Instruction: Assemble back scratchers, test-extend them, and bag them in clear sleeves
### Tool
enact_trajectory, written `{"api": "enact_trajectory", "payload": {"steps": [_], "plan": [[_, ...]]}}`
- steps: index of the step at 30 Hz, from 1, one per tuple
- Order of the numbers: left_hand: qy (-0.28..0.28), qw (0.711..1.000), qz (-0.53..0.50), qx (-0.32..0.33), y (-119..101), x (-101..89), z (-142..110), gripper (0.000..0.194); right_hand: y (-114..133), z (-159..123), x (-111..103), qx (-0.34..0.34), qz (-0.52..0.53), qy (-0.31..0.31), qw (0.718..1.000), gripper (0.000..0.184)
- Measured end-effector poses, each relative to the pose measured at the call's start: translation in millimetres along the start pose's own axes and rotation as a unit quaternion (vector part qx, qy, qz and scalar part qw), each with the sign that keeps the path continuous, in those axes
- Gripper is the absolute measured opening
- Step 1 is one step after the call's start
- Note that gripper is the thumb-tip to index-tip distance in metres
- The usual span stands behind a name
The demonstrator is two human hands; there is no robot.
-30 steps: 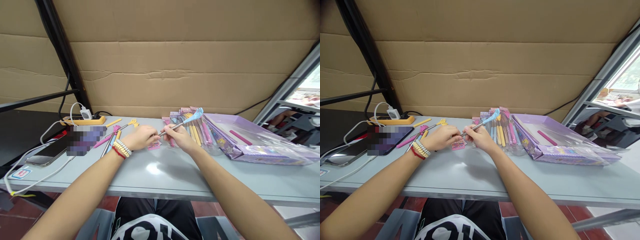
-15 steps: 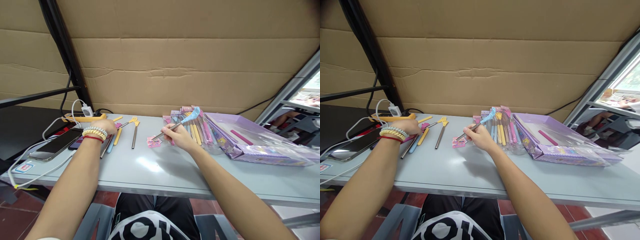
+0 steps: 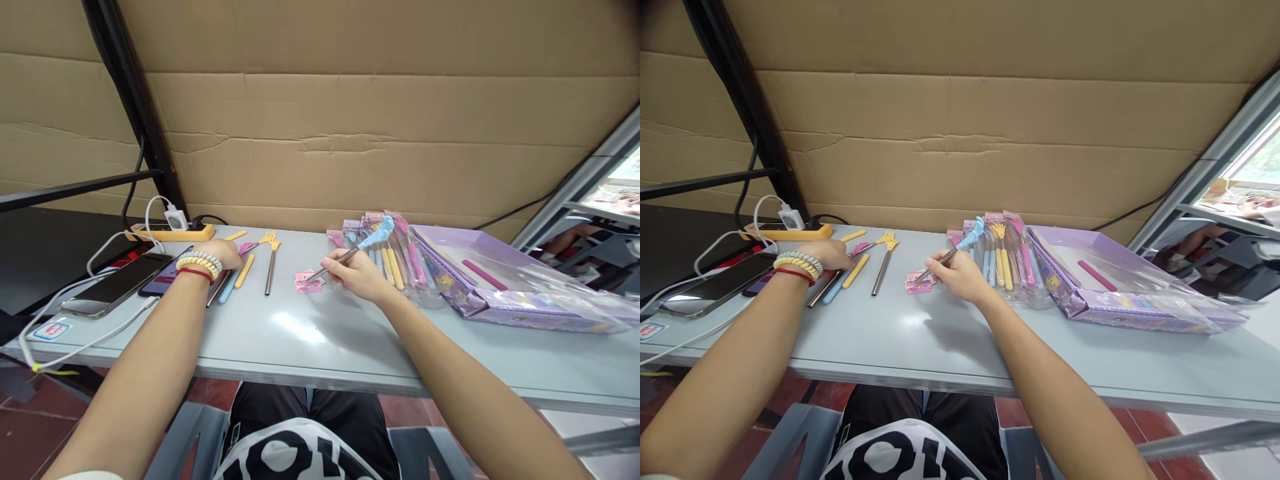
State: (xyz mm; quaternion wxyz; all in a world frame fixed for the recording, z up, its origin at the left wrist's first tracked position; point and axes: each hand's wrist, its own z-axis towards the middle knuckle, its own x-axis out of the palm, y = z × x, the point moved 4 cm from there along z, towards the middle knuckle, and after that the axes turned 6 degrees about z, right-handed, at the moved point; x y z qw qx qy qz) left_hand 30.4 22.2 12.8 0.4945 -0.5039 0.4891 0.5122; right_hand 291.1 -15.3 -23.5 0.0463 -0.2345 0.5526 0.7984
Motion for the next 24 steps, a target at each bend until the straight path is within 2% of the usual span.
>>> {"api": "enact_trajectory", "payload": {"steps": [2, 3, 4, 9, 13, 15, 20, 24], "plan": [[0.105, 0.994, 0.027, -0.024, 0.4, 8.0, -0.8, 0.016, 0.8, -0.4, 0.1, -0.001, -0.004, 0.0, 1.0, 0.037], [0.136, 0.99, 0.039, -0.03, 0.8, 9.9, -0.9, 0.017, 1.4, -0.5, 0.1, 0.0, -0.008, 0.001, 1.0, 0.036], [0.138, 0.989, 0.047, -0.03, 1.2, 9.6, 0.2, 0.018, 2.1, -0.7, 0.2, 0.0, -0.012, 0.002, 1.0, 0.035], [0.039, 0.997, 0.066, -0.008, 8.6, 5.3, 14.4, 0.03, 7.0, -2.0, 0.6, -0.002, -0.034, 0.004, 0.999, 0.032], [-0.07, 0.996, 0.062, -0.01, 16.2, 7.8, 26.6, 0.039, 9.0, -2.4, 1.4, -0.002, -0.049, 0.005, 0.999, 0.03], [-0.106, 0.993, 0.058, -0.005, 17.6, 12.0, 31.8, 0.041, 9.3, -2.2, 1.8, -0.005, -0.053, 0.006, 0.999, 0.03], [-0.118, 0.992, 0.048, 0.008, 17.3, 23.0, 35.6, 0.042, 9.6, -3.0, 2.1, 0.004, -0.047, 0.01, 0.999, 0.029], [-0.098, 0.993, 0.05, 0.044, 16.0, 25.9, 21.1, 0.044, 13.2, -6.1, 1.2, 0.0, -0.047, 0.015, 0.999, 0.027]]}}
